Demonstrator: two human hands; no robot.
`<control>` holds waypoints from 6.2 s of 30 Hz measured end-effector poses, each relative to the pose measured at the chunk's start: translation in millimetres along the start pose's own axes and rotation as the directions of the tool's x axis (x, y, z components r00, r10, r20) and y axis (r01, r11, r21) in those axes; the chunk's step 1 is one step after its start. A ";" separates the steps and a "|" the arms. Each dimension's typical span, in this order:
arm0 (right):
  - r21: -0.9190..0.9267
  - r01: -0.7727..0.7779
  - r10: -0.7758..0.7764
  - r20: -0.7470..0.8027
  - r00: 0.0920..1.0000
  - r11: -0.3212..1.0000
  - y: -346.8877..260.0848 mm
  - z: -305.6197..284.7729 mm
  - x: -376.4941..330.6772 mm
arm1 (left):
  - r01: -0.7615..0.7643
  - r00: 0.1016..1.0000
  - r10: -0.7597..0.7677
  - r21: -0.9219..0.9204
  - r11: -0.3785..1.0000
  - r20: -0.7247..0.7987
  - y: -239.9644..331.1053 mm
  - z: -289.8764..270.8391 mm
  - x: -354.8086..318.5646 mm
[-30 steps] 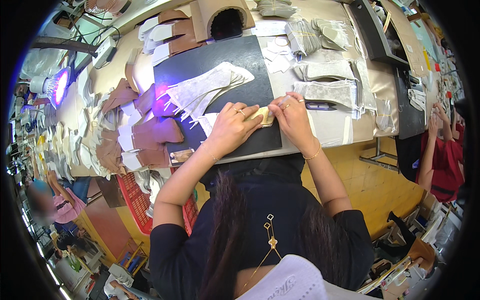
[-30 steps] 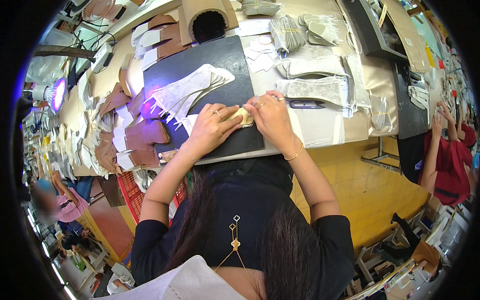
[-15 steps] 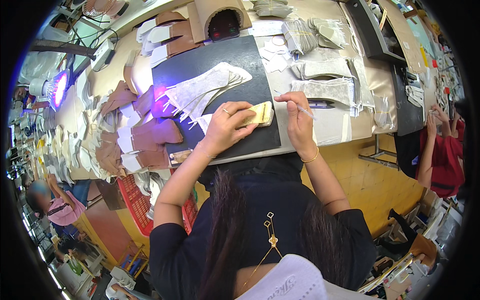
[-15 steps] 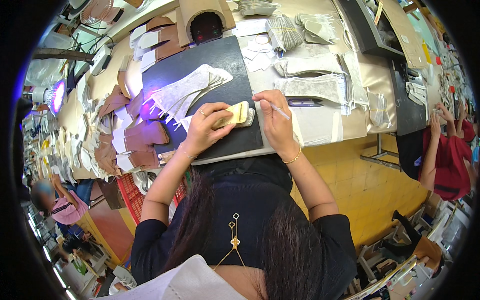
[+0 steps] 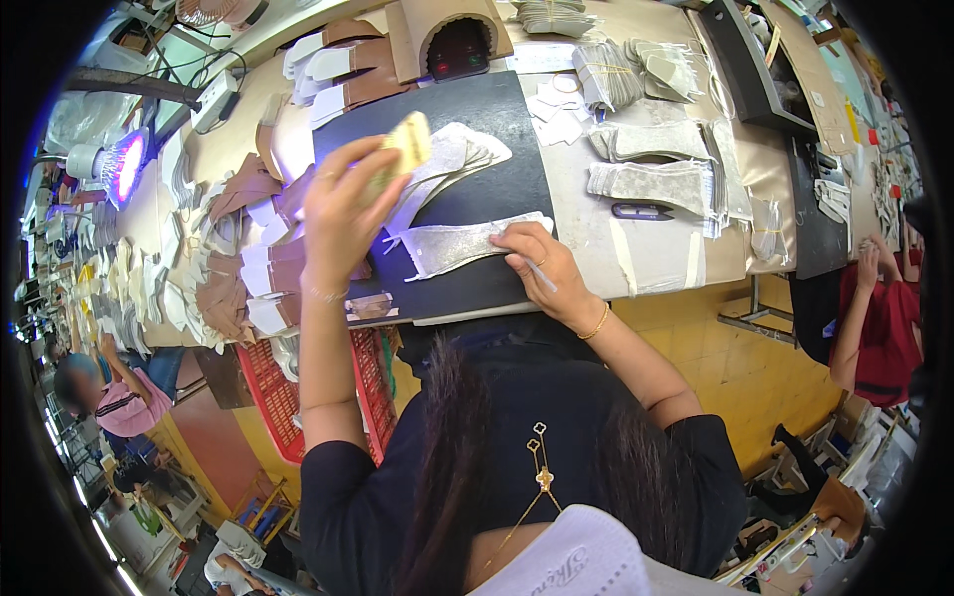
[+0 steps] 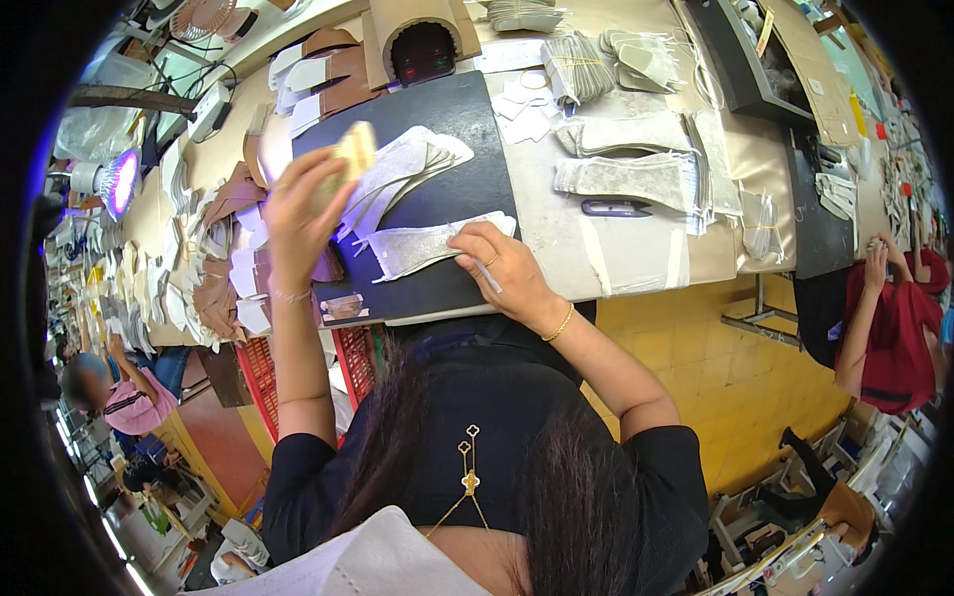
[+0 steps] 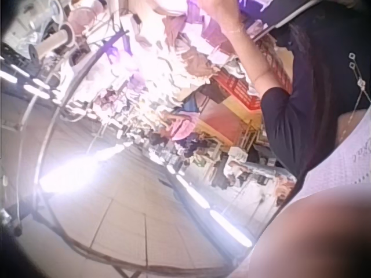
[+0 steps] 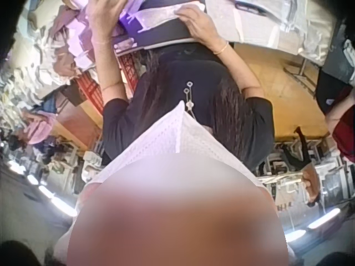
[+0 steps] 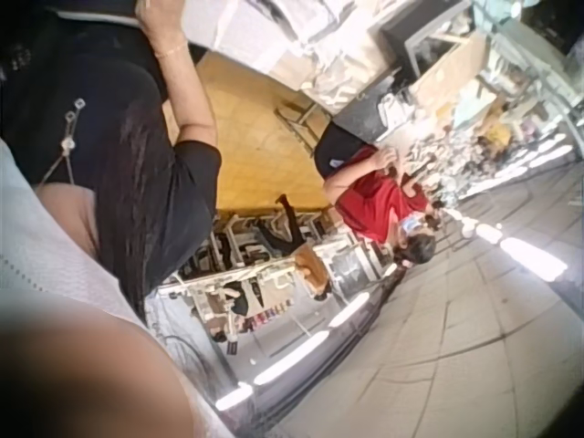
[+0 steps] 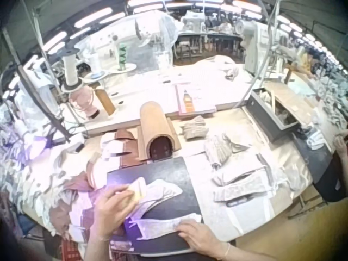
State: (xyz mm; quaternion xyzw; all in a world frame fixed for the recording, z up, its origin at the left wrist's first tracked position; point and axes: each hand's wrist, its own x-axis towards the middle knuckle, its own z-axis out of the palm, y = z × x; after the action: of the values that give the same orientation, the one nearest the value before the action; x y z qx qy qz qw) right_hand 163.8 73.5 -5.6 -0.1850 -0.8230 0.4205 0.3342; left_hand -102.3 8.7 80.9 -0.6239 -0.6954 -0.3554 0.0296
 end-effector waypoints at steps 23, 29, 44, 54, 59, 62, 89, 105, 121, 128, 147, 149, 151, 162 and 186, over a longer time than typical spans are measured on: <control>-0.011 -0.118 0.111 -0.277 0.954 0.993 7.0 -38.2 5.2 | -0.215 0.918 0.258 -0.166 0.962 0.301 34.5 74.1 -59.4; -0.024 -0.131 0.126 -0.149 0.981 0.991 8.1 -34.8 6.5 | -0.250 0.910 0.283 -0.144 0.958 0.305 34.5 75.0 -59.3; -0.296 -0.033 0.019 -0.053 0.998 0.955 13.4 -27.0 34.1 | -0.298 0.904 0.310 -0.087 0.951 0.293 36.4 77.4 -63.0; -0.030 -0.165 0.156 -0.196 0.968 0.986 2.4 -34.2 10.6 | -0.050 0.946 0.158 -0.355 0.934 0.283 23.1 77.6 -58.7; -0.129 -0.050 0.037 -0.101 0.994 0.990 6.1 -20.1 -6.7 | 0.099 0.977 0.001 -0.455 0.885 0.214 23.7 60.8 -55.4; -0.203 -0.012 0.000 -0.061 0.998 0.979 10.5 -19.1 -11.6 | 0.061 0.994 -0.018 -0.400 0.915 0.112 18.1 32.6 -47.3; -0.065 -0.120 0.099 -0.266 0.959 0.991 13.2 -47.6 -6.8 | -0.188 0.881 0.273 -0.243 0.952 0.387 34.3 80.7 -42.0; -0.053 -0.173 0.158 -0.216 0.963 0.983 9.4 -40.2 -0.2 | -0.216 0.889 0.295 -0.248 0.944 0.350 34.7 86.9 -45.0; -0.362 -0.064 0.041 -0.072 0.997 0.930 14.9 -39.8 29.5 | -0.229 0.888 0.302 -0.237 0.944 0.346 37.4 88.7 -49.6; -0.085 -0.238 0.217 -0.206 0.954 0.968 7.5 -49.1 18.2 | -0.180 0.904 0.276 -0.293 0.939 0.327 34.8 88.7 -52.5; -0.284 0.085 -0.103 -0.050 0.993 0.955 13.4 -15.6 -16.9 | 0.065 0.988 -0.082 -0.130 0.989 -0.134 18.6 -51.2 -11.9; -0.254 0.058 -0.076 -0.062 0.995 0.965 12.5 -15.4 -16.4 | 0.094 0.985 -0.107 -0.098 0.991 -0.135 15.1 -46.8 -3.1; -0.191 0.021 -0.038 -0.081 0.996 0.981 10.7 -16.1 -15.8 | 0.057 0.997 -0.056 -0.024 0.998 0.044 8.6 -23.2 5.2; -0.100 -0.094 0.060 -0.301 0.952 0.991 16.1 -48.6 -5.7 | -0.210 0.915 0.255 -0.173 0.962 0.312 42.9 85.6 -53.9; -0.211 -0.064 0.075 0.044 0.996 0.975 19.8 -38.9 9.9 | -0.258 0.919 0.279 -0.110 0.960 0.278 48.9 95.2 -61.1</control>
State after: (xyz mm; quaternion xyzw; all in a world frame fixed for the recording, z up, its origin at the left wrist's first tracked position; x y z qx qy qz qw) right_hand 184.6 112.8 -1.4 -0.2368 -0.8642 0.3474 0.2765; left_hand -7.1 6.0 2.7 -0.7595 -0.5868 -0.2770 -0.0468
